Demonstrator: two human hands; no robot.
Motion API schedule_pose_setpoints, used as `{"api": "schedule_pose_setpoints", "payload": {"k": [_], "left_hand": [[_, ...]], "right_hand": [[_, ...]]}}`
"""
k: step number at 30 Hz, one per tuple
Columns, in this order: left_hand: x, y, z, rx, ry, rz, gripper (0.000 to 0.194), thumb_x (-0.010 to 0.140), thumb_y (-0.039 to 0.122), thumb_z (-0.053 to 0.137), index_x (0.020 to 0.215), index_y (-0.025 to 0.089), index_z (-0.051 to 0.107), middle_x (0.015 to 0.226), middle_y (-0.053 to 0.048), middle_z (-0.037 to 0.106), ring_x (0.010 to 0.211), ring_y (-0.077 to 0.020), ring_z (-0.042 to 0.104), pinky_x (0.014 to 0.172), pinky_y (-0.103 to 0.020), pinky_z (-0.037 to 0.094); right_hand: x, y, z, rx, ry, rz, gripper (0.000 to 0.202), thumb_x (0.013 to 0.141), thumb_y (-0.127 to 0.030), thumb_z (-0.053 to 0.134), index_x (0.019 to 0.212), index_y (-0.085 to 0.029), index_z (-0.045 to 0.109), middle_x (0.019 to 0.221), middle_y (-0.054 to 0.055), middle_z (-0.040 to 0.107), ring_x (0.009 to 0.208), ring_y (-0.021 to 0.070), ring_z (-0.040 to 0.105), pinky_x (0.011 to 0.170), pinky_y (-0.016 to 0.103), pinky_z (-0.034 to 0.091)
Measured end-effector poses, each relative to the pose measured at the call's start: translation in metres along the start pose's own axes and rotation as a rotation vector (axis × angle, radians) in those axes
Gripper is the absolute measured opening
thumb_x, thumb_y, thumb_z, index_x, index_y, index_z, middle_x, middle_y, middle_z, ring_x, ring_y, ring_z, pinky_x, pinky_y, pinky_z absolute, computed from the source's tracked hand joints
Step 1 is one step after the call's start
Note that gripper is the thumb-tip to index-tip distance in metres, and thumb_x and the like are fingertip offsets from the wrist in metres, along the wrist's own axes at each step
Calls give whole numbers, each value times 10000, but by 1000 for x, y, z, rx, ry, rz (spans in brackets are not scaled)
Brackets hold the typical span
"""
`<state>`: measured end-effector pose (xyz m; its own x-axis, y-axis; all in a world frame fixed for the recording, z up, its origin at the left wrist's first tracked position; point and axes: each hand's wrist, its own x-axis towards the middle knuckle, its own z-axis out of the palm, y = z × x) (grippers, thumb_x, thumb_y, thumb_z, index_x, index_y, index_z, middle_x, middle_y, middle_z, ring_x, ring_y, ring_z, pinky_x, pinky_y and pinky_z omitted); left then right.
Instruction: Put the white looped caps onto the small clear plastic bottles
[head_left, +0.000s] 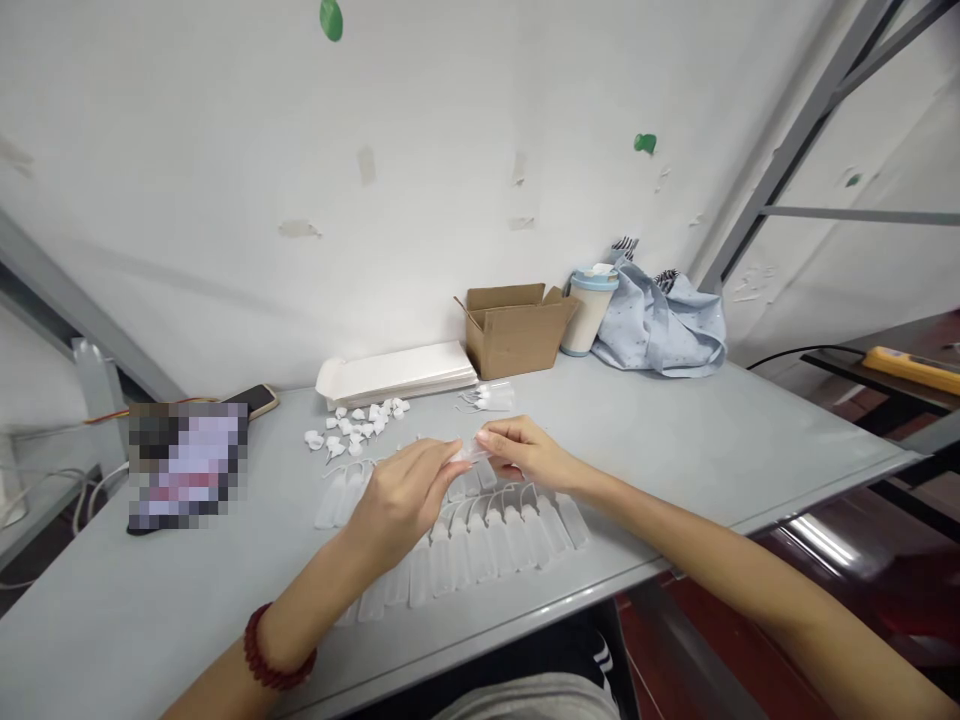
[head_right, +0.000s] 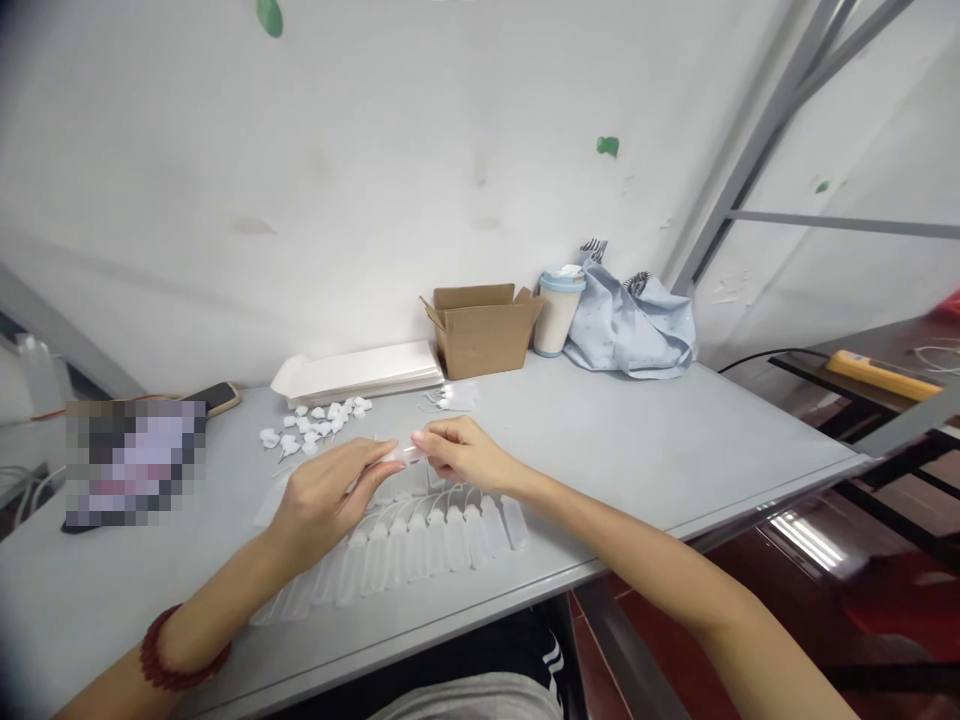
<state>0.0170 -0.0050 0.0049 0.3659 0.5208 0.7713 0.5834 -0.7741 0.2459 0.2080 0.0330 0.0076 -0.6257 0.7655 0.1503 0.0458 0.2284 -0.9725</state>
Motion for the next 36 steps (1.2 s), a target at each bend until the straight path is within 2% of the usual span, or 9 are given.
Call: {"api": "schedule_pose_setpoints", "payload": {"k": [3,8,14,19,22,26,29,32,36], "left_hand": [[1,-1,0,-55,-7,-63,119,866,228,547,920,167,633,769,-56,684,681,-154,617,640,-255,497],[7,3,-6,-225,-166,-418,210,878,333,507,922,180,644,860,-56,689,709,-158,627,610,-243,509],[9,7,-7,-268,-300,-549,318,894,398,422,790,189,639,690,-22,645,623,-152,583,530,-227,451],[12,6,-7,-400,-340,-694,436,886,471,400,589,182,534,539,12,541,524,-130,539,514,-225,436],[13,7,-7,-433,-381,-735,458,885,486,391,556,185,497,499,23,507,485,-119,504,480,-214,412],[11,9,-7,-292,-353,-611,406,893,435,408,588,186,508,502,28,506,464,-111,479,458,-210,372],[5,7,-4,-99,-277,-381,326,913,366,412,678,187,550,535,26,510,480,-109,458,471,-214,357],[-2,1,0,95,-183,-86,269,931,319,410,749,182,554,569,16,512,495,-111,435,495,-228,354],[-7,-6,3,265,-204,144,250,946,262,403,755,172,536,620,-12,533,546,-133,467,529,-254,353]], "right_hand": [[0,0,1,-48,30,-37,427,874,-535,453,699,-147,489,515,-68,351,450,64,328,448,208,270],[-1,-2,0,-283,121,-166,358,897,-460,459,899,-130,600,647,-13,504,542,87,432,502,209,337],[-1,2,-1,-481,148,-350,259,923,-357,445,933,-148,597,819,46,612,690,123,535,592,225,425],[1,11,-2,-769,149,-593,254,939,-351,428,1007,-140,553,783,64,579,680,146,511,609,256,430],[1,15,-2,-871,157,-653,273,955,-350,384,996,-126,536,749,70,559,645,155,491,581,263,412],[-1,10,1,-801,143,-574,293,964,-360,344,952,-145,543,725,55,560,630,147,485,594,260,401],[-4,2,2,-623,127,-431,318,952,-376,370,873,-150,579,693,26,556,598,119,463,589,242,383],[-4,-5,2,-429,84,-218,355,926,-422,415,802,-145,598,600,-19,477,539,92,388,524,219,326],[-1,-8,-1,-204,1,5,437,872,-522,465,632,-157,475,521,-57,333,481,70,289,451,208,235]]}}
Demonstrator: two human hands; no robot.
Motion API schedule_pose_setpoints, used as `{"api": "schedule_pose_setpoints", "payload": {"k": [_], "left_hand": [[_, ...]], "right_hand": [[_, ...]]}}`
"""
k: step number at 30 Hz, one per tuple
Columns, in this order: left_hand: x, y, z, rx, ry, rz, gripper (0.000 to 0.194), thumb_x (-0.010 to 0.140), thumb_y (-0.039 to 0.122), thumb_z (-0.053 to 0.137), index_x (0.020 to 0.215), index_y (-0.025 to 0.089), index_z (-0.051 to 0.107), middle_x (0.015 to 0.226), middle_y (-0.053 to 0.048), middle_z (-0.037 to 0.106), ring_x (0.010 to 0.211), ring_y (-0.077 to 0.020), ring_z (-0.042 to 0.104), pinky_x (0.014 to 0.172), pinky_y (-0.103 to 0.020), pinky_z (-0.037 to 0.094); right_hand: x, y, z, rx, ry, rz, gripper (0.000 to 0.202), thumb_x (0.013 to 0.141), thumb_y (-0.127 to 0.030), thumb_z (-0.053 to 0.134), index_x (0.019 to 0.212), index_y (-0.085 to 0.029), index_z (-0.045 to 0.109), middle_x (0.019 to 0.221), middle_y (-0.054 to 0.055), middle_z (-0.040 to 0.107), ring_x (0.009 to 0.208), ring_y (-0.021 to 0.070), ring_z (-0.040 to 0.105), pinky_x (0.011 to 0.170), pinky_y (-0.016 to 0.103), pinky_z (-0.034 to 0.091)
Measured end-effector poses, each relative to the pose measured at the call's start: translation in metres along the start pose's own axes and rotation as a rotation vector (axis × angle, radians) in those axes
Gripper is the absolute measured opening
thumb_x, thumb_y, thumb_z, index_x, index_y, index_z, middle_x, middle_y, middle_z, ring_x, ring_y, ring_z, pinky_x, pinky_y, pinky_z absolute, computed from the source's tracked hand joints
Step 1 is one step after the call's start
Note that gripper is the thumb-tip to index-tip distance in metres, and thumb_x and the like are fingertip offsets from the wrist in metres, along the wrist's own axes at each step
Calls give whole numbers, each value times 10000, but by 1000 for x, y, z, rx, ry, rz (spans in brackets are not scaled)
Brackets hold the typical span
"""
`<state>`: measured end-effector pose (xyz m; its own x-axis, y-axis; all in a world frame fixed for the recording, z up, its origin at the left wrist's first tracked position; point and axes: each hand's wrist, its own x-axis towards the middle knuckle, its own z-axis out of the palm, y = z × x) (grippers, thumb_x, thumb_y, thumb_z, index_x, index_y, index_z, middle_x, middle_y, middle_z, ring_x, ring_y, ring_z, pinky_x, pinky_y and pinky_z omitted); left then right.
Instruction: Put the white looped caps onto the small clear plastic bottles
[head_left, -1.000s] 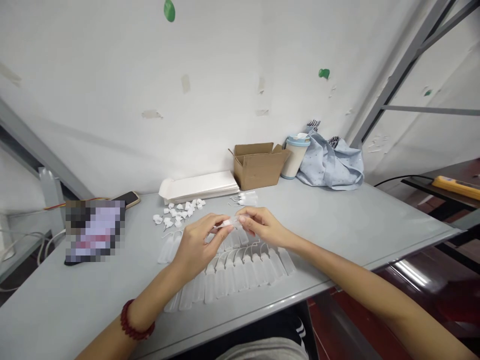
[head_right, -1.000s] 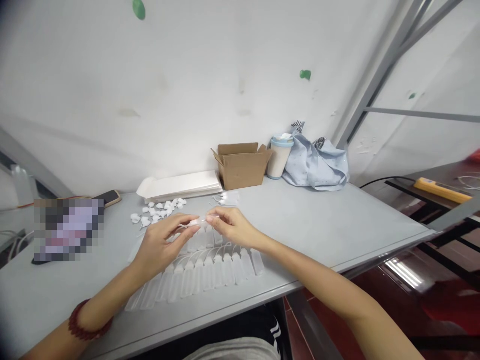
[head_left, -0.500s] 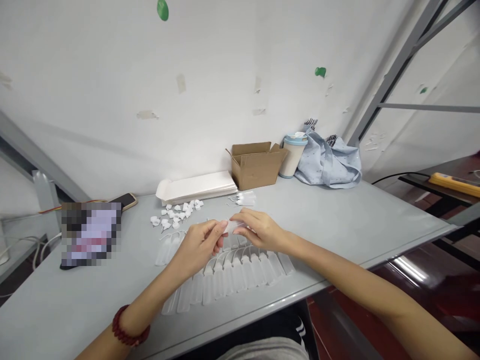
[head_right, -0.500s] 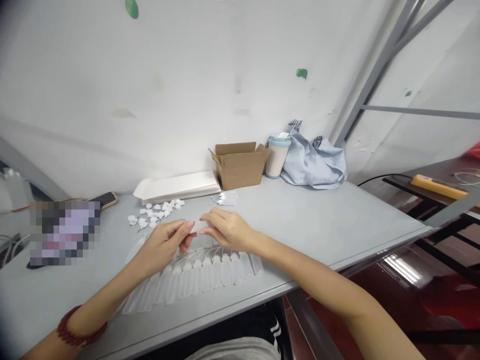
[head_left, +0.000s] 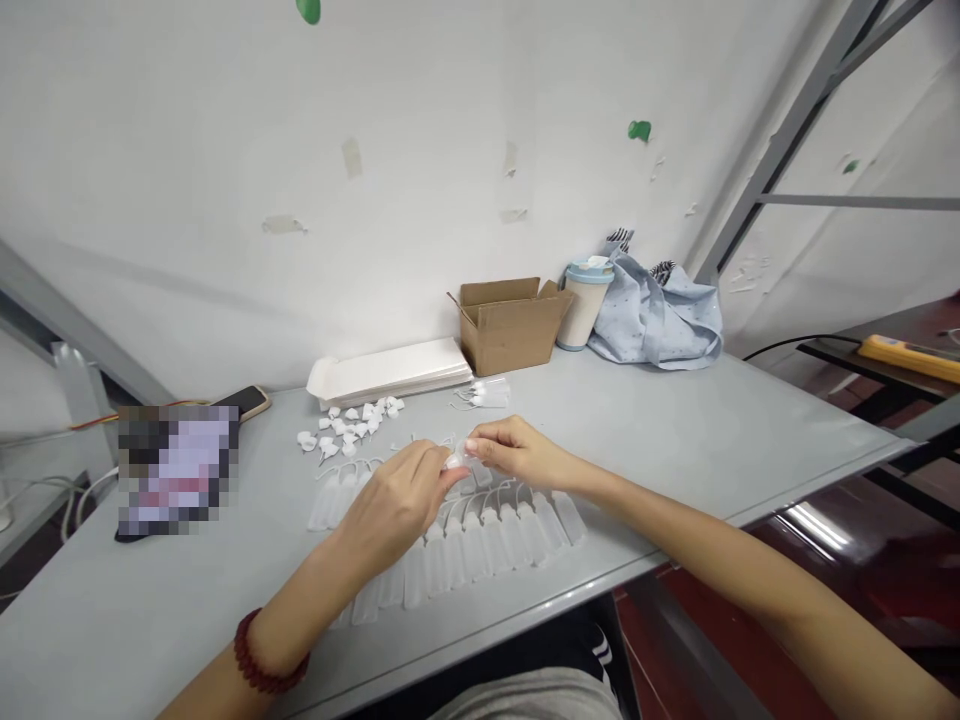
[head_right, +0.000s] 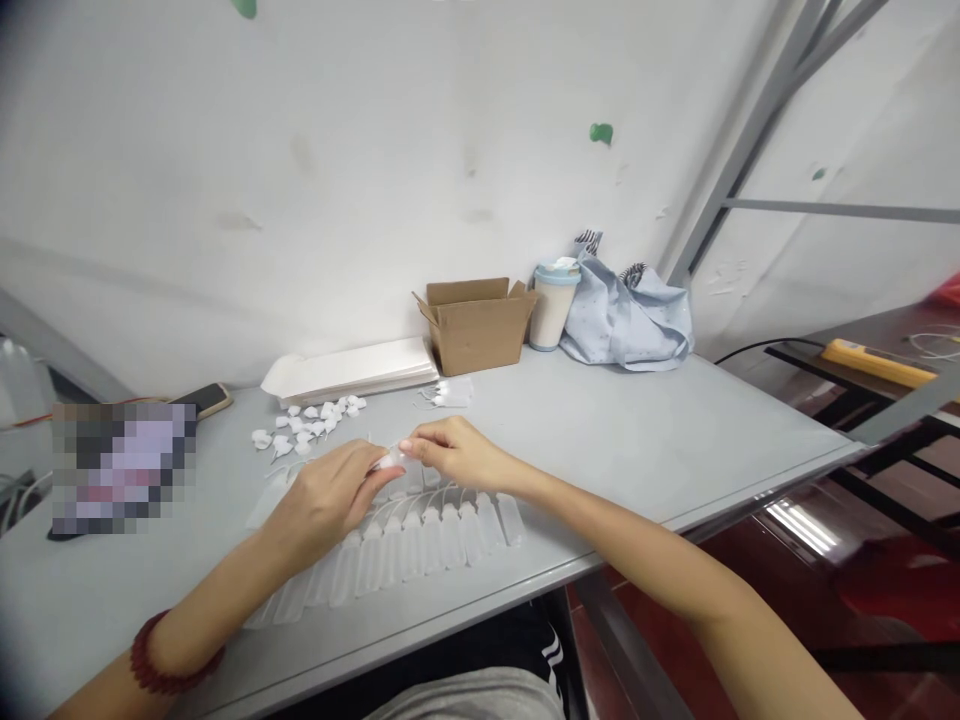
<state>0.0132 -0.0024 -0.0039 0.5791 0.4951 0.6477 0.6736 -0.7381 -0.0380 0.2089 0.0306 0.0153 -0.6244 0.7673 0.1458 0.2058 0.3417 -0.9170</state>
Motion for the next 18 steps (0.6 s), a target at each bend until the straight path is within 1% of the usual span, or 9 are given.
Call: {"api": "schedule_pose_setpoints", "payload": {"k": [3,5,6,7,9,12,14,18], "left_hand": [[0,0,0,64,-39,48,258,944,235,410,720,173,520,609,-9,513,545,-139,454,530,-264,332],[1,0,-3,28,-53,26,243,939,247,421,732,171,524,620,-10,517,549,-140,458,532,-263,333],[2,0,-5,-22,-66,-9,226,936,263,429,757,170,532,638,-13,529,557,-140,468,536,-260,343],[3,0,-7,-87,-89,-64,214,932,280,432,783,169,539,654,-14,541,562,-138,477,540,-255,355],[7,0,-12,-235,-162,-211,220,932,305,419,816,174,552,666,-6,556,562,-130,490,541,-242,376],[13,1,-19,-398,-261,-404,277,939,323,383,797,184,576,656,3,585,574,-127,518,533,-229,384],[15,2,-21,-450,-293,-456,300,932,348,386,786,186,592,659,2,603,589,-133,532,523,-226,381],[17,5,-23,-499,-304,-478,290,914,368,414,803,184,609,639,10,590,578,-129,515,490,-212,364]], "right_hand": [[2,0,-2,191,-100,103,484,827,-561,514,574,-187,342,499,-83,249,441,53,214,416,211,166],[2,1,-2,266,-133,130,495,812,-561,539,570,-192,316,498,-93,215,431,46,183,410,212,140],[2,1,-2,280,-127,130,496,808,-561,545,569,-192,317,497,-94,216,430,45,185,410,211,143],[2,1,-2,275,-112,121,492,806,-562,547,569,-188,331,496,-92,233,431,45,202,412,209,158],[1,0,-1,215,-71,93,456,813,-550,544,600,-166,421,500,-80,299,445,52,264,426,205,203],[-1,0,0,91,-3,31,367,844,-485,536,775,-128,591,527,-58,396,478,67,336,449,202,255],[-1,0,1,52,42,-19,309,852,-423,549,860,-125,632,567,-44,454,500,68,364,462,199,278],[-1,2,1,-5,119,-112,213,835,-339,589,862,-137,650,685,-14,566,545,67,416,498,195,325]]}}
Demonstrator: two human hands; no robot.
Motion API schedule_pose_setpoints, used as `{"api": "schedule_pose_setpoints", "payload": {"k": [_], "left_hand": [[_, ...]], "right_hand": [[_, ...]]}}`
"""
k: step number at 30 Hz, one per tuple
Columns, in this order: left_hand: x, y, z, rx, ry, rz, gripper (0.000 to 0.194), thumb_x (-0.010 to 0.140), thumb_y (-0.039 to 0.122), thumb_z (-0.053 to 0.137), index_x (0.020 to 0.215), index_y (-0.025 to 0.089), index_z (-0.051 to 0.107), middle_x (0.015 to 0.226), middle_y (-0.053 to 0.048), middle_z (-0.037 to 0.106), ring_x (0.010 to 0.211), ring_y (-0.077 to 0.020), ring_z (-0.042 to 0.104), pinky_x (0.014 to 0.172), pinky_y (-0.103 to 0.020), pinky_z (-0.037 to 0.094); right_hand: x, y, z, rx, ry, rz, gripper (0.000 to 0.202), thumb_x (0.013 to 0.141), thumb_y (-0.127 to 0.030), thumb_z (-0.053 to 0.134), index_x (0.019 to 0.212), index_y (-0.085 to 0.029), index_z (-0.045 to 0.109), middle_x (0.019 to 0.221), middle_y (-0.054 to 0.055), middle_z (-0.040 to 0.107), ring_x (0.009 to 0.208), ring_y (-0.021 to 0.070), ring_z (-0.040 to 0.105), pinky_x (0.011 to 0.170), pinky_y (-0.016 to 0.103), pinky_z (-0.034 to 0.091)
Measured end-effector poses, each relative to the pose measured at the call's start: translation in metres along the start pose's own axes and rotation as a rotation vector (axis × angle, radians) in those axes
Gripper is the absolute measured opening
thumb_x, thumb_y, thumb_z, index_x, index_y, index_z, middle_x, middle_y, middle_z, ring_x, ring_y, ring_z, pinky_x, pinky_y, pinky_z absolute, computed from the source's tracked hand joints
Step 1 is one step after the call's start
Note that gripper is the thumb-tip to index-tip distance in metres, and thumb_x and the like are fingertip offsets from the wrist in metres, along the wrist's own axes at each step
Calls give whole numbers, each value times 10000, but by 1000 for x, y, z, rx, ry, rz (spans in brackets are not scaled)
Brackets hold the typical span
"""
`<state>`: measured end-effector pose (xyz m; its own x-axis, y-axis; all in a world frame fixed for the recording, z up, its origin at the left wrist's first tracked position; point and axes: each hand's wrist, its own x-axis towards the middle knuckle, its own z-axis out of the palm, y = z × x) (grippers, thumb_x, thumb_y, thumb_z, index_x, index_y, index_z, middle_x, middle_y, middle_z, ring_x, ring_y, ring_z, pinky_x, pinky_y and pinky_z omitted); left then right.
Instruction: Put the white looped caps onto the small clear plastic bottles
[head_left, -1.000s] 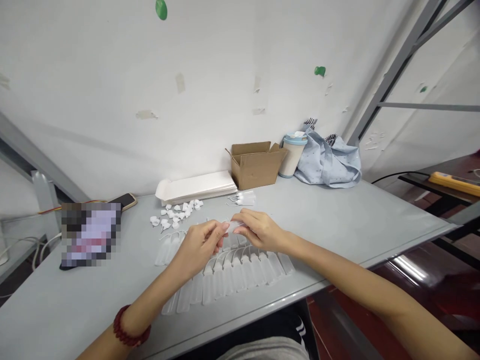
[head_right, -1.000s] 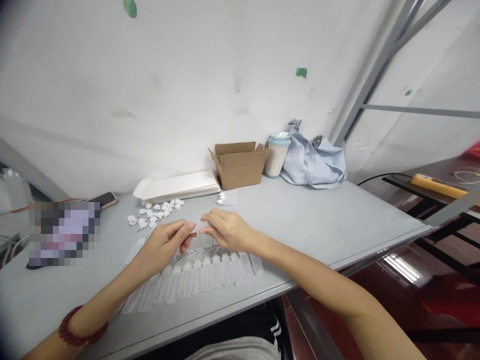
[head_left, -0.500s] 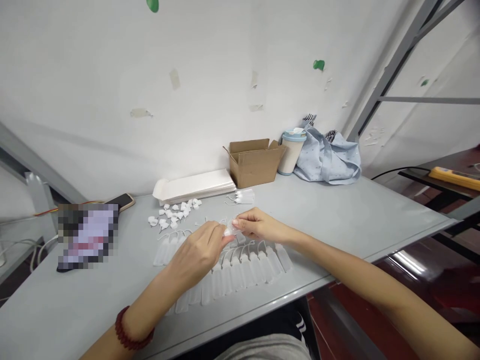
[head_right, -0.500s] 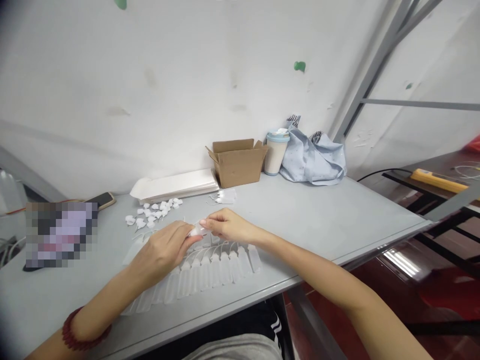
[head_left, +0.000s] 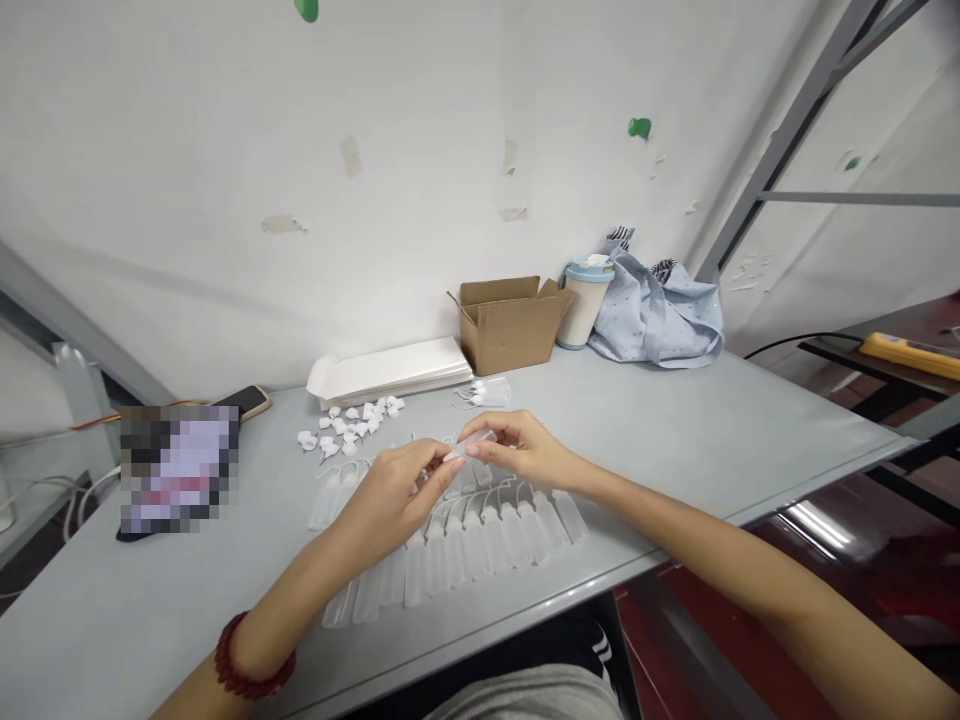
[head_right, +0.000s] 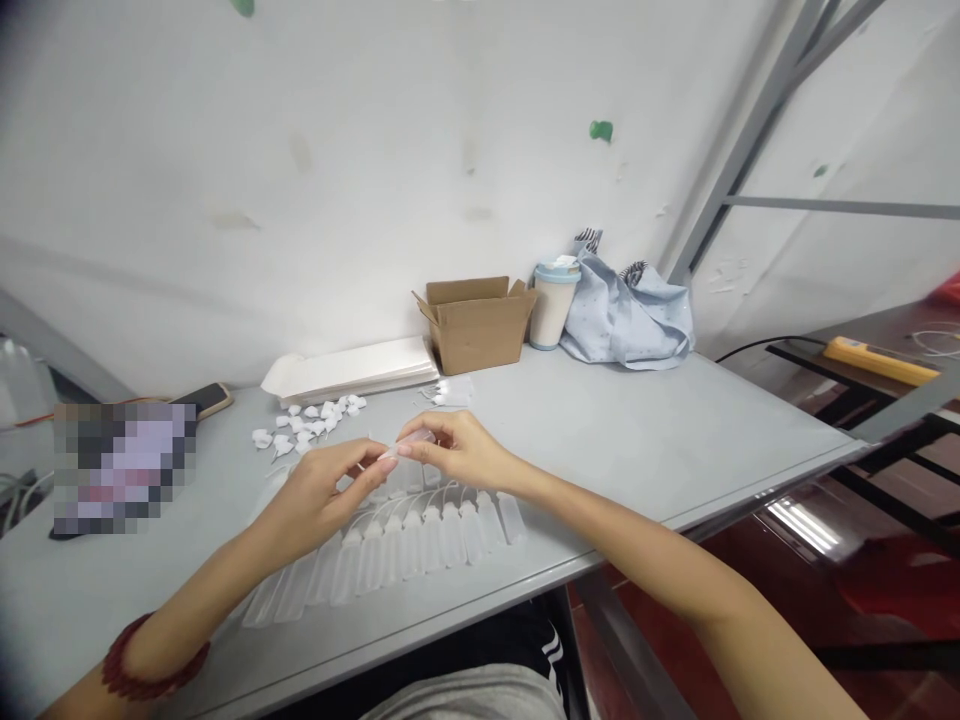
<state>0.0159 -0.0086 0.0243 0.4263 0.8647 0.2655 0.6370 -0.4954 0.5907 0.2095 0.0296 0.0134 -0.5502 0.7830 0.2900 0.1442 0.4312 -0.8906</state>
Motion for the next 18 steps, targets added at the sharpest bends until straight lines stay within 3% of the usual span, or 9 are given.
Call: {"api": "schedule_pose_setpoints", "payload": {"k": [7,18], "left_hand": [[-1,2,1,-11,25,24,273,900,345,430,736,175,567,560,33,495,518,-110,442,442,-196,326],[-1,2,-1,8,-24,-14,229,879,323,434,761,176,565,573,33,493,521,-112,437,449,-204,311]], "right_hand": [[-1,1,2,-127,35,-109,189,864,-306,551,891,-147,649,814,24,644,658,96,531,586,206,408],[1,4,0,-200,25,-141,202,873,-303,532,886,-135,643,772,19,638,628,95,518,582,206,404]]}}
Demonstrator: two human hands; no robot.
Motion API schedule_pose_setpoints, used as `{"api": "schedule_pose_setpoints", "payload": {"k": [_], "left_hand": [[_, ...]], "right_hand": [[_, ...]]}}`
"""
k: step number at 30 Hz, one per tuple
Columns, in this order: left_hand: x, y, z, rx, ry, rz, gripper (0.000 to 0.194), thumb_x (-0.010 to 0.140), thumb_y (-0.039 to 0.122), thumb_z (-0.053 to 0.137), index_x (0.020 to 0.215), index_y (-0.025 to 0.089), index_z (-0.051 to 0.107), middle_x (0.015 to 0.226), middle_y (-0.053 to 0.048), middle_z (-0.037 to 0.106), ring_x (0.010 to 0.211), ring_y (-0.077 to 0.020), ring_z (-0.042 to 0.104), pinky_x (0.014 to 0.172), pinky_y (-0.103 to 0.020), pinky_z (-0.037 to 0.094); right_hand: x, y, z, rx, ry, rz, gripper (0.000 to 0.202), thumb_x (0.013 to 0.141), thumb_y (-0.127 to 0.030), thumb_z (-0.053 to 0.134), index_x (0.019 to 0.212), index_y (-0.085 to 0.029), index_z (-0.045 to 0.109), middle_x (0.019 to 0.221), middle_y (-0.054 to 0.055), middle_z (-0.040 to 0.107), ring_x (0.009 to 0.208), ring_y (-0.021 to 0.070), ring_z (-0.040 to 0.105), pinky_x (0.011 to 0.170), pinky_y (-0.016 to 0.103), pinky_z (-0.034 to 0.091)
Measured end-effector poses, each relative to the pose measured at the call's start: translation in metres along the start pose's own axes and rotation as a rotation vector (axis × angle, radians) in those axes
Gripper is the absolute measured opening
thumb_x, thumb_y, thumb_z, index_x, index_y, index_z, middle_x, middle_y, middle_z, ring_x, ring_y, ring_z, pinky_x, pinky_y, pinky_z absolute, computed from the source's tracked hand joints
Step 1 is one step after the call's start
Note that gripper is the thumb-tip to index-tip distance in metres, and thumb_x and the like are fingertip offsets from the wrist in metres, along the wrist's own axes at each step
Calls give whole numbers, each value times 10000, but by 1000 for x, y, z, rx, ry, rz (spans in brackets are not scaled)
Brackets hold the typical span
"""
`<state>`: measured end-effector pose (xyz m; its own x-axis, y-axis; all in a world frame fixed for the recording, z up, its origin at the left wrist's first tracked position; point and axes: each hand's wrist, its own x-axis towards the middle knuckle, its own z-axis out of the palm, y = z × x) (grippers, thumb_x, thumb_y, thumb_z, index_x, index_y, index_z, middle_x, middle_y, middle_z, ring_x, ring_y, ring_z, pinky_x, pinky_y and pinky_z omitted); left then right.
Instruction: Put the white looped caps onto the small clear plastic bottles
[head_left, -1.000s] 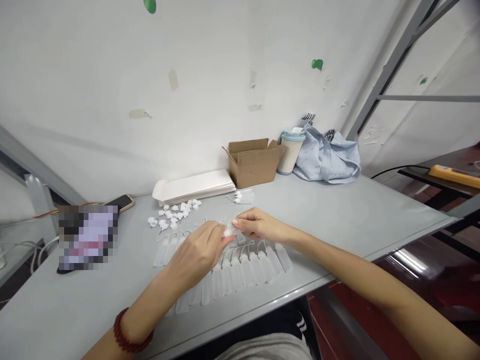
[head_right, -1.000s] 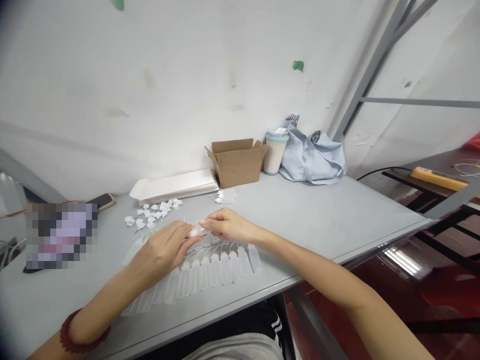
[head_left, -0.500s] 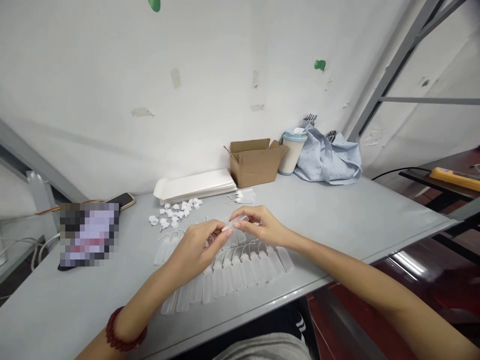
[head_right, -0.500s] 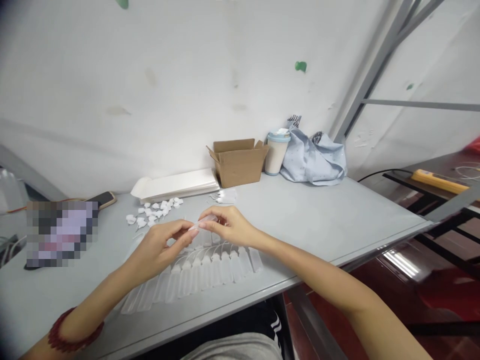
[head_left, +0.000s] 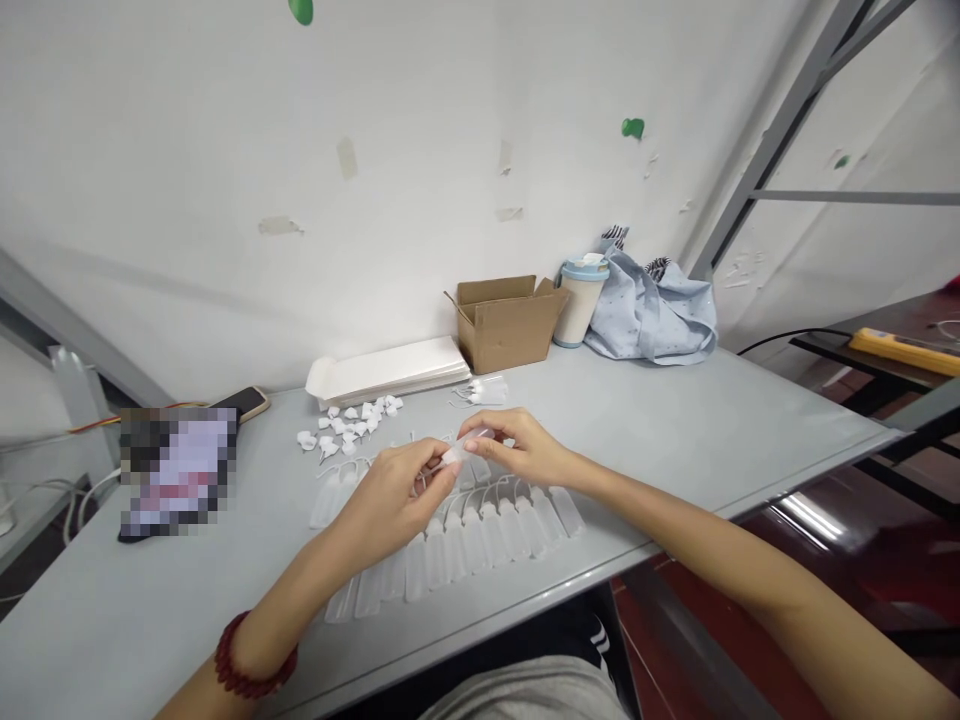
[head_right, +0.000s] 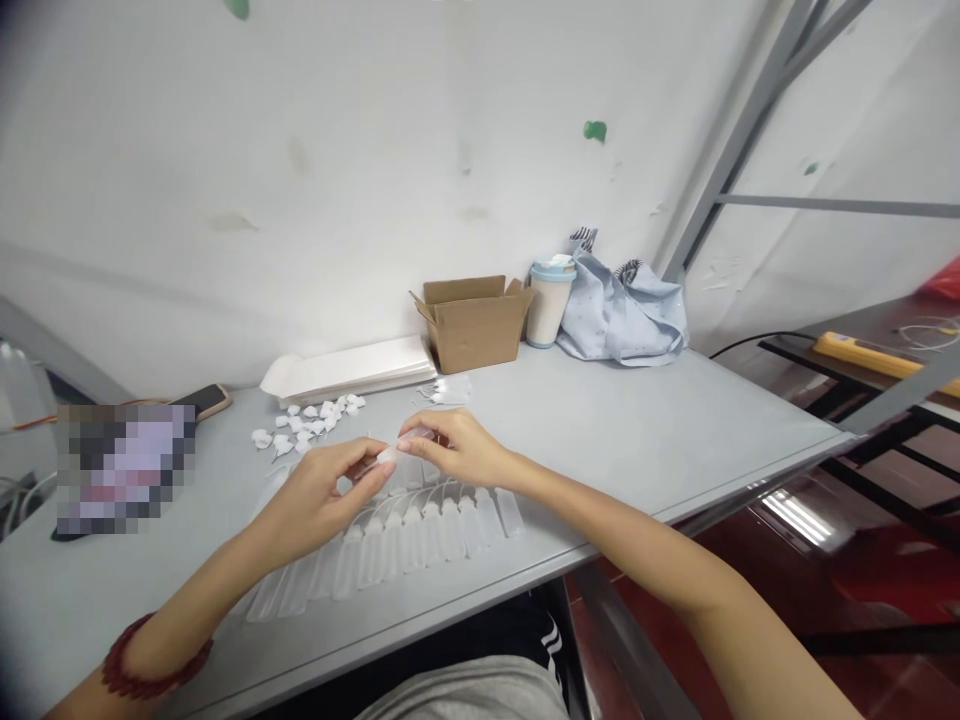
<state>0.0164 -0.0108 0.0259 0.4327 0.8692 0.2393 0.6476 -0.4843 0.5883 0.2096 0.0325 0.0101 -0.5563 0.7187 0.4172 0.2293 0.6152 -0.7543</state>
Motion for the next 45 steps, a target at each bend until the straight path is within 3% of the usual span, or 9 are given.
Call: {"api": "schedule_pose_setpoints", "payload": {"k": [10,16,19,28,32,35,38,41,45], "left_hand": [[1,3,-1,-407,-80,-255,339,816,425,541,593,170,548,501,45,505,476,-92,479,478,-194,388],[2,6,1,-395,53,-233,395,840,430,506,541,174,486,474,46,481,458,-83,461,450,-186,375],[2,4,0,-321,73,-160,338,839,391,526,586,169,549,459,51,476,440,-78,440,429,-179,356],[-5,-7,10,72,271,312,141,881,216,505,821,144,610,570,11,580,485,-96,502,483,-203,384],[-4,-18,16,229,253,400,159,908,202,458,838,154,592,624,-11,597,516,-109,496,500,-220,374],[-1,-22,15,229,211,349,178,918,238,442,869,161,595,645,-14,605,537,-117,508,525,-228,392],[3,-23,10,168,128,212,206,908,311,463,911,164,607,710,-26,637,595,-134,555,566,-241,431],[8,-30,0,160,58,58,278,876,393,497,980,164,616,875,-67,675,769,-190,615,659,-288,477],[14,-55,-17,182,41,-97,306,842,414,510,972,164,628,1041,-97,668,963,-250,599,778,-355,485]], "right_hand": [[-1,-3,0,-21,16,-55,209,885,-312,518,898,-136,629,781,19,631,616,89,515,564,200,398],[-4,4,3,-245,31,-250,320,942,-386,396,954,-124,580,769,56,578,676,138,505,631,255,412],[-6,7,7,-316,11,-273,380,964,-409,302,940,-123,551,758,63,558,666,147,490,613,261,396],[-3,-2,2,228,-153,158,428,870,-519,464,675,-141,516,597,-31,411,571,95,384,557,230,318],[0,4,8,432,-161,349,500,791,-616,507,596,-161,436,575,-42,345,552,89,358,556,237,336],[1,6,10,424,-148,414,512,766,-638,521,607,-155,461,576,-43,351,548,85,363,593,250,372],[3,7,5,308,-122,355,502,820,-597,477,575,-162,432,538,-56,323,506,76,325,561,238,352],[5,12,-3,34,-26,254,426,892,-488,433,646,-149,512,567,-33,429,512,88,364,527,231,303],[8,28,-12,-396,103,104,226,898,-341,485,903,-141,591,807,39,610,578,108,467,592,246,331]]}}
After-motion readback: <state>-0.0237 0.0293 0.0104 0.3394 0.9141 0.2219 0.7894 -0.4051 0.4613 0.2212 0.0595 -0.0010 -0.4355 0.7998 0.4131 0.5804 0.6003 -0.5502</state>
